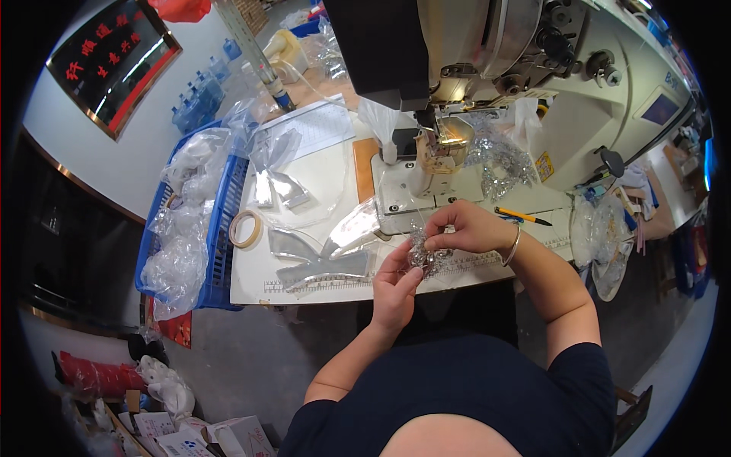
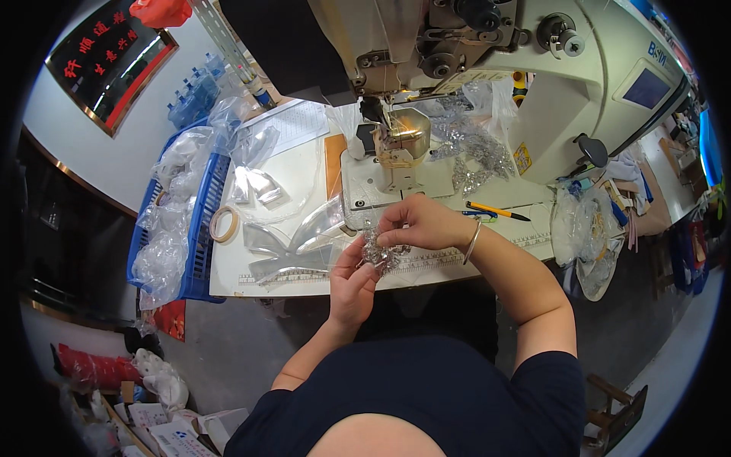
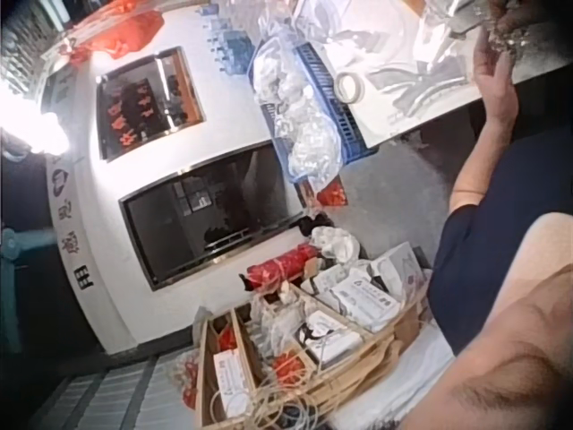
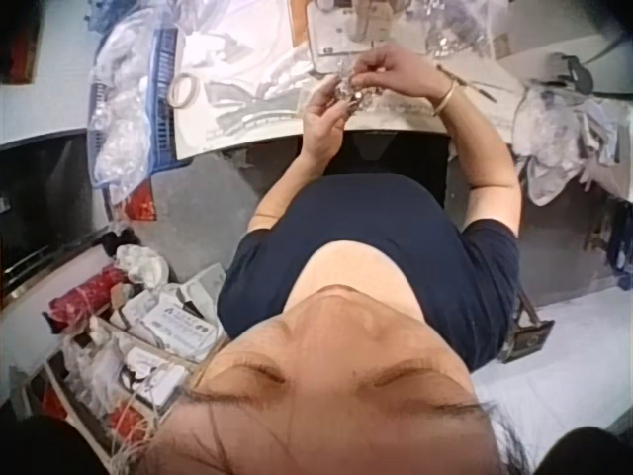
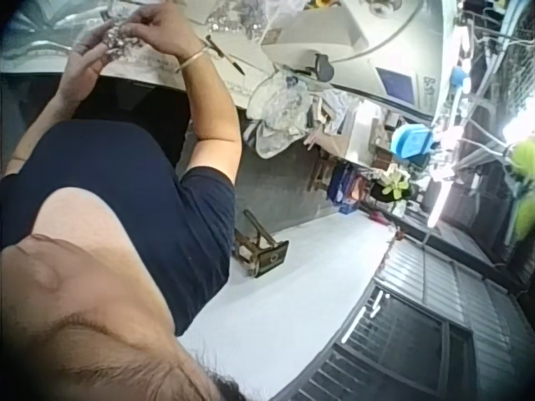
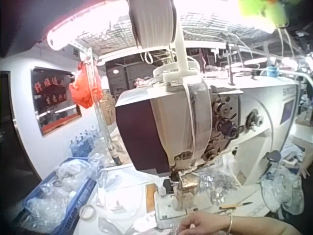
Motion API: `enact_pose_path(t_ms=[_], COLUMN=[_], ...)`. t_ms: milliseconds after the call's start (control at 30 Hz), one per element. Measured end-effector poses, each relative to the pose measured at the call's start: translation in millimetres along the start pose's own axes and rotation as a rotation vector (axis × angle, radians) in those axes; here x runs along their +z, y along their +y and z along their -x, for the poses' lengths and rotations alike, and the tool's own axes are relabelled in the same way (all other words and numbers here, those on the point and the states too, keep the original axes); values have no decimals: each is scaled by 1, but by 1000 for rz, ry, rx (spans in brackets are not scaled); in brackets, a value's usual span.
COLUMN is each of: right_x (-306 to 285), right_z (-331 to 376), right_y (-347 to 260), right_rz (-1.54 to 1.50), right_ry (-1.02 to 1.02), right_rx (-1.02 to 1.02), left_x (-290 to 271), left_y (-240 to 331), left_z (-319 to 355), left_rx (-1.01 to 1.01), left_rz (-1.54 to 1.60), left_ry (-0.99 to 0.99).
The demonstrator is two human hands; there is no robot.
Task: The person sews a strip of silver sequins onto a clear plastic sheet using a sewing machine. They then use scissors to trim the excess sequin strip and thread. The person repeats this process with another plastic sheet, aligning the sequins and sewing them in place.
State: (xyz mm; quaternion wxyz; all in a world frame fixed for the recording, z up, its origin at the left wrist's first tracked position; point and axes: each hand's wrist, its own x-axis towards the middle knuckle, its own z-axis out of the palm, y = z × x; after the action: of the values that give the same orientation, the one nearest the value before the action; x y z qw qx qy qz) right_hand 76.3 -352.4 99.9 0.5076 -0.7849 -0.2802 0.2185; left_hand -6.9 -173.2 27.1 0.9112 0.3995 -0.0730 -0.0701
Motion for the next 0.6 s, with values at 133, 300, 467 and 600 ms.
enact_pose_path(t_ms=[133, 300, 467, 600], right_x=[2, 2, 2, 2], right_z=[1, -4, -9, -12], right_y=[1, 1, -1, -1], right_rz=[29, 5, 54, 74], right_ry=[11, -11, -35, -45], right_rx=[-4, 42, 59, 46], left_x=[0, 1, -4, -7], left_y=[-3, -2, -3, -5], left_z=[0, 1, 1, 1], left_rx=[-29, -62, -86, -77], left_rz=[-17, 58, 114, 119], left_ry=[55, 91, 110, 122])
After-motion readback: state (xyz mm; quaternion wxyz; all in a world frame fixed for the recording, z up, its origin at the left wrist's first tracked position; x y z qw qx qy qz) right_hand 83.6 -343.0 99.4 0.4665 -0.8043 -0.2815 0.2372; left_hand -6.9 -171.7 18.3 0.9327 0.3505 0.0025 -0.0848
